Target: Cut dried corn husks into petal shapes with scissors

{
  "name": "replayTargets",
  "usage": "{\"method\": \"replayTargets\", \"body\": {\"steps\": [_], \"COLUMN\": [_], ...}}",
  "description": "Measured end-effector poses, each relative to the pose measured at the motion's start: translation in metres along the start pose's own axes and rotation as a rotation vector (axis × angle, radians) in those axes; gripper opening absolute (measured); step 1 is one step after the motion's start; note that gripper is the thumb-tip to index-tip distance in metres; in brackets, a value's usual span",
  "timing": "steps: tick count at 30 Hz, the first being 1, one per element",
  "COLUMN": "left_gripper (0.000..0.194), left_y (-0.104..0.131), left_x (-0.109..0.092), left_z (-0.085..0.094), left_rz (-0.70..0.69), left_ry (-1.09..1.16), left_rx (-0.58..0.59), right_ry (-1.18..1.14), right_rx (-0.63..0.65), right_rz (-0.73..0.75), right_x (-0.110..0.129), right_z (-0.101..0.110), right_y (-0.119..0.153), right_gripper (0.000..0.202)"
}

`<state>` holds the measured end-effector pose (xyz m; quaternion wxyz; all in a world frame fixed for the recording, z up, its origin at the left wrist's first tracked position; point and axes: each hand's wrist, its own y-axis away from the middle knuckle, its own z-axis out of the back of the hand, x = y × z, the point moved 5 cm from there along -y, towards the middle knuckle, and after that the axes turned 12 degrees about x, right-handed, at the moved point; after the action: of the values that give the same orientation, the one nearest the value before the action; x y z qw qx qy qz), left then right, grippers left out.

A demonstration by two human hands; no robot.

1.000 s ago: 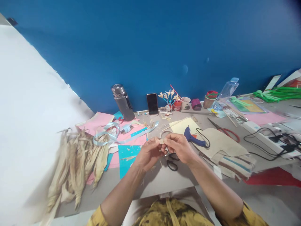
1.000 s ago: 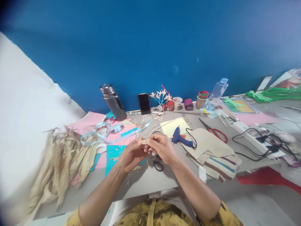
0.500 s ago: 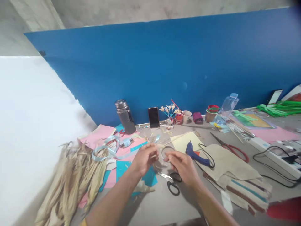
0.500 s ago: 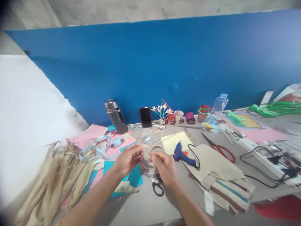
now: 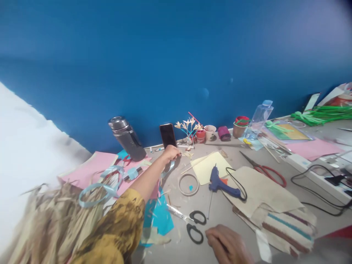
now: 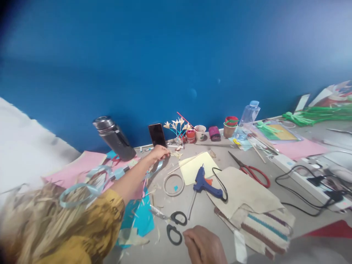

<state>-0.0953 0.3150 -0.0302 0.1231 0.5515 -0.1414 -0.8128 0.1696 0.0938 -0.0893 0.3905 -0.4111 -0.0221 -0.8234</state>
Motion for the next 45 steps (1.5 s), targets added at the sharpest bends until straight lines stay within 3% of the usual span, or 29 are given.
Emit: {"method": "replayTargets", "body": {"steps": [4, 7, 10, 11, 14, 16, 18, 19, 22, 25, 28, 32, 37, 41, 43, 45], "left_gripper": [0.013, 0.004, 0.010, 0.011, 0.012, 0.016, 0.018, 0.018, 0.014, 0.025, 0.028, 0.023, 0.024, 0.018, 0.015, 0.013], "left_y": [0.039, 0.096, 0.158, 0.176, 0.223, 0.247, 0.263, 0.268, 0.276, 0.279, 0.277, 0.278, 0.281, 0.283, 0.285, 0.285], "left_x": [-0.018, -0.033, -0.058, -0.068, -0.094, -0.095, -0.078, -0.062, 0.009, 0.079, 0.117, 0.118, 0.112, 0.114, 0.116, 0.116], "left_z": [0.023, 0.040, 0.050, 0.056, 0.080, 0.087, 0.079, 0.069, 0.031, 0.007, -0.015, -0.027, -0.021, -0.008, 0.004, 0.014], "left_rz": [-0.082, -0.128, -0.285, -0.349, -0.635, -0.745, -0.727, -0.667, -0.393, -0.237, -0.159, -0.159, -0.232, -0.241, -0.206, -0.186], "left_ry": [-0.142, -0.211, -0.306, -0.265, -0.020, 0.102, 0.080, -0.003, -0.440, -0.686, -0.782, -0.825, -0.674, -0.447, -0.242, 0.008], "left_rx": [-0.044, 0.014, 0.128, 0.100, -0.189, -0.339, -0.339, -0.273, -0.084, -0.175, -0.202, -0.211, -0.243, -0.367, -0.483, -0.526], "right_ry": [0.046, 0.039, 0.023, 0.027, 0.062, 0.085, 0.090, 0.085, 0.077, 0.129, 0.261, 0.521, 0.666, 0.646, 0.631, 0.628], "right_rx": [-0.030, -0.043, -0.026, -0.015, 0.028, 0.038, 0.034, 0.032, 0.019, -0.060, -0.116, 0.053, 0.344, 0.362, 0.351, 0.333], "right_rz": [0.020, 0.041, 0.036, 0.031, 0.008, 0.005, 0.007, 0.012, 0.028, 0.092, 0.133, -0.062, -0.244, -0.237, -0.228, -0.219], "right_x": [0.006, 0.010, 0.011, 0.011, 0.011, 0.012, 0.013, 0.014, 0.017, 0.021, 0.030, 0.041, 0.052, 0.053, 0.050, 0.047], "right_z": [0.003, 0.004, 0.004, 0.003, 0.002, 0.002, 0.003, 0.004, 0.006, 0.009, 0.009, 0.003, -0.005, -0.007, -0.008, -0.010], "right_y": [-0.003, -0.003, -0.001, -0.001, 0.001, 0.002, 0.003, 0.004, 0.004, -0.003, -0.016, -0.040, -0.058, -0.060, -0.059, -0.058], "right_gripper": [0.020, 0.022, 0.019, 0.018, 0.017, 0.017, 0.017, 0.017, 0.018, 0.017, 0.016, 0.014, 0.011, 0.007, 0.009, 0.010]}}
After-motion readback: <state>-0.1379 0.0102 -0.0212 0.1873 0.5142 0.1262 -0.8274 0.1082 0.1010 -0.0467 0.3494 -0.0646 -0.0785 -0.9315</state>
